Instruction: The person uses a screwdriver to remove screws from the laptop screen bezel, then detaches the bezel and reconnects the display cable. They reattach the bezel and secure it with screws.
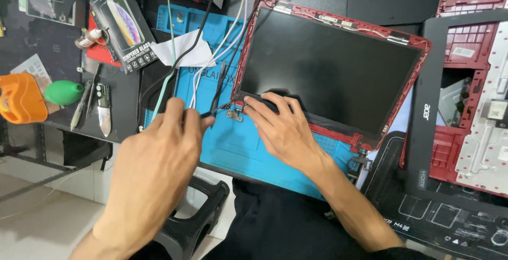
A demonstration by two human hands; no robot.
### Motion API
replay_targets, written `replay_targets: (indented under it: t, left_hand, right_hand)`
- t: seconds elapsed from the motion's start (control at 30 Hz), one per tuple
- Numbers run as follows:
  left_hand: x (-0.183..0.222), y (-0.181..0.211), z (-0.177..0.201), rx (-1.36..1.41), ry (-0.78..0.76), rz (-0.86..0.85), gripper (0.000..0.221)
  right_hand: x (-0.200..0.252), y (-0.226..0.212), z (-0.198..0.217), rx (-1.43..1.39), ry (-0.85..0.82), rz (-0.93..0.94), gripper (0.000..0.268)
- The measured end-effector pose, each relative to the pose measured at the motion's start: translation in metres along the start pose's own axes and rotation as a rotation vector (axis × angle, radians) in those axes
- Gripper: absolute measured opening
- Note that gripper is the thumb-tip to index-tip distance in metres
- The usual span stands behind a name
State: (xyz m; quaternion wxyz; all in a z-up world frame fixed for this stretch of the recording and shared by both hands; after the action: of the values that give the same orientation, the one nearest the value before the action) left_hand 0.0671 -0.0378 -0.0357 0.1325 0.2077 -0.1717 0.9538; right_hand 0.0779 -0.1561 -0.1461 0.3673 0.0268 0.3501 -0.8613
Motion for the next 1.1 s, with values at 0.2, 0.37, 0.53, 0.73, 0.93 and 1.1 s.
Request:
replay_targets:
  t: [0.2,0.37,0.53,0.73,0.93,1.1]
  left_hand:
    - [-0.004,0.017,0.028,0.001,0.203,-0.125,0.035]
    - [-0.008,0.015,0.022,-0.016,0.114,-0.183,0.028]
    - [-0.007,0.003,0.001,-0.032,-0.101,-0.041,0.031]
    - [-0.007,0.005,0.014,-0.025,0.056,-0.069,0.039]
    - [-0.006,0.01,0.037,-0.047,0.262,-0.125,0.032]
    - [-0.002,0.021,0.047,-0.068,0.353,-0.261,0.031]
  right_hand:
    - [0.001,0.0,0.0,0.001,0.005,-0.009,0.044]
    - [0.002,0.0,-0.001,0.001,0.023,-0.004,0.043]
    - [0.003,0.0,-0.001,-0.011,0.023,-0.007,0.044]
    - [0.003,-0.001,-0.002,-0.007,0.033,-0.005,0.042]
    - [0.003,-0.002,-0.003,-0.001,0.042,-0.013,0.04]
    - [0.002,-0.005,-0.001,0.027,0.069,-0.011,0.045]
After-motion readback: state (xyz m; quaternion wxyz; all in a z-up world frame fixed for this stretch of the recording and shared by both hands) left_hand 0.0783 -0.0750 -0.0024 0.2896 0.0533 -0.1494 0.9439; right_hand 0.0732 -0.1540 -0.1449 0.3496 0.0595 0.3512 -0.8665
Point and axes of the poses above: each hand's wrist, its own x-axis away from the middle knuckle, its own z-axis out of the back of the hand, y = z × x, the point moved 9 cm from there along -x, towards the middle knuckle, and after that the axes turned 3 degrees about -z, right-handed, at the moved point
